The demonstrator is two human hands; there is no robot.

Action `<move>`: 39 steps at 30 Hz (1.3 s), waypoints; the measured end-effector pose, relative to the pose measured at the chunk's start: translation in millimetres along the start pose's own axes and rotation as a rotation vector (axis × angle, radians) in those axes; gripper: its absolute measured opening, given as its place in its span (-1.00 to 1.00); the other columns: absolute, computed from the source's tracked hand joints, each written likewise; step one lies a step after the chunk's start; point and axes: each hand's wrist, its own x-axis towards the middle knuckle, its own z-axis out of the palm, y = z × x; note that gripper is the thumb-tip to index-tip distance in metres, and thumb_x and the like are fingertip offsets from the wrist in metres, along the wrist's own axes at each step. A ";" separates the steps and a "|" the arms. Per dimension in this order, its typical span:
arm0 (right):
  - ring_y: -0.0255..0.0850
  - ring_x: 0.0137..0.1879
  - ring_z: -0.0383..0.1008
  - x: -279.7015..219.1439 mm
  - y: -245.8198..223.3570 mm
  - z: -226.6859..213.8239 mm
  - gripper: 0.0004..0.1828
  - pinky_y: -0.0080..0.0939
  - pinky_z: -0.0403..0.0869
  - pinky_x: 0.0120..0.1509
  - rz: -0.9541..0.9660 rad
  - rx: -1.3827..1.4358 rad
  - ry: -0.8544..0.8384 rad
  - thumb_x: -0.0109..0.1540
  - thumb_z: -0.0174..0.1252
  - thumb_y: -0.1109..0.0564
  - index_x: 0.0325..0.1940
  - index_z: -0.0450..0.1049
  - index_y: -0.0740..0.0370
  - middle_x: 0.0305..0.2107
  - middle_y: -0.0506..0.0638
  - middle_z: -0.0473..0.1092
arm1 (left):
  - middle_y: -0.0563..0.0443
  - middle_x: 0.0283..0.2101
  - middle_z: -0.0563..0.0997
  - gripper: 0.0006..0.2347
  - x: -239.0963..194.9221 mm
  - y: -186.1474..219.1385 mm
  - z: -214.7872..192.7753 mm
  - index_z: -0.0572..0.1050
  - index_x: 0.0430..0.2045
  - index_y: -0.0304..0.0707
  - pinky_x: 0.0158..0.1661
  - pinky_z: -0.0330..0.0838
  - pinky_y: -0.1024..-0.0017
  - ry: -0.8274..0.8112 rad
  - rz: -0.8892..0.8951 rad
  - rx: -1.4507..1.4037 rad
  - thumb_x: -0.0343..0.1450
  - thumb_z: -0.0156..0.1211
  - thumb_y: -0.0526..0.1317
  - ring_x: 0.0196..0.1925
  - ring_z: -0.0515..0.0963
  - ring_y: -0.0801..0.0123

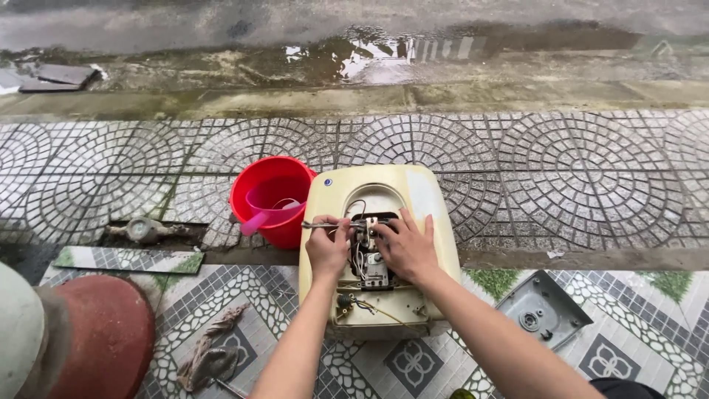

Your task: Repairing the internal wiring and components of a small appliance on a sidewalk.

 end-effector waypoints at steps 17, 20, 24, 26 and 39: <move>0.02 0.02 0.39 54.6 8.4 46.0 -0.73 0.19 0.39 0.13 -0.185 -0.252 0.057 0.14 0.28 -0.09 -0.18 0.54 0.06 -0.16 -0.01 0.32 | 0.02 -0.26 0.76 -0.88 -1.8 -0.6 -0.7 0.46 -0.36 -0.11 -0.15 0.64 0.35 -0.136 0.168 0.268 0.39 0.32 -0.22 -0.24 0.76 0.27; 0.06 0.12 0.42 34.3 24.2 29.4 -0.62 0.15 0.39 0.24 -0.156 -0.073 0.023 0.22 0.21 -0.14 0.03 0.47 0.07 -0.08 0.06 0.36 | 0.01 -0.25 0.76 -0.89 -4.0 4.8 1.3 0.46 -0.36 -0.12 -0.15 0.64 0.37 -0.164 0.158 0.236 0.39 0.31 -0.25 -0.26 0.76 0.30; -0.03 0.28 0.39 13.2 39.2 33.3 -0.56 -0.02 0.26 0.43 -0.287 0.005 0.150 0.30 0.09 -0.18 0.16 0.47 0.05 0.02 0.02 0.40 | -0.07 -0.25 0.76 -0.92 -6.3 11.0 -0.6 0.48 -0.36 -0.19 -0.17 0.64 0.36 -0.183 0.135 0.162 0.40 0.28 -0.30 -0.30 0.76 0.32; -0.05 0.29 0.40 19.3 40.4 34.0 -0.54 -0.02 0.25 0.44 -0.288 0.002 0.174 0.31 0.10 -0.21 0.17 0.48 0.05 0.03 0.01 0.41 | -0.04 -0.24 0.76 -0.93 -4.7 16.8 0.3 0.48 -0.36 -0.17 -0.15 0.63 0.37 -0.203 0.140 0.183 0.40 0.27 -0.31 -0.29 0.76 0.32; -0.17 0.27 0.40 20.4 43.3 48.6 -0.53 -0.07 0.26 0.40 -0.269 0.010 0.248 0.22 0.19 -0.28 0.13 0.50 -0.09 0.01 -0.12 0.42 | -0.13 -0.32 0.71 -0.91 35.1 12.3 27.8 0.47 -0.26 -0.11 -0.07 0.58 -0.03 -0.591 0.499 0.889 0.45 0.17 -0.17 -0.15 0.70 -0.10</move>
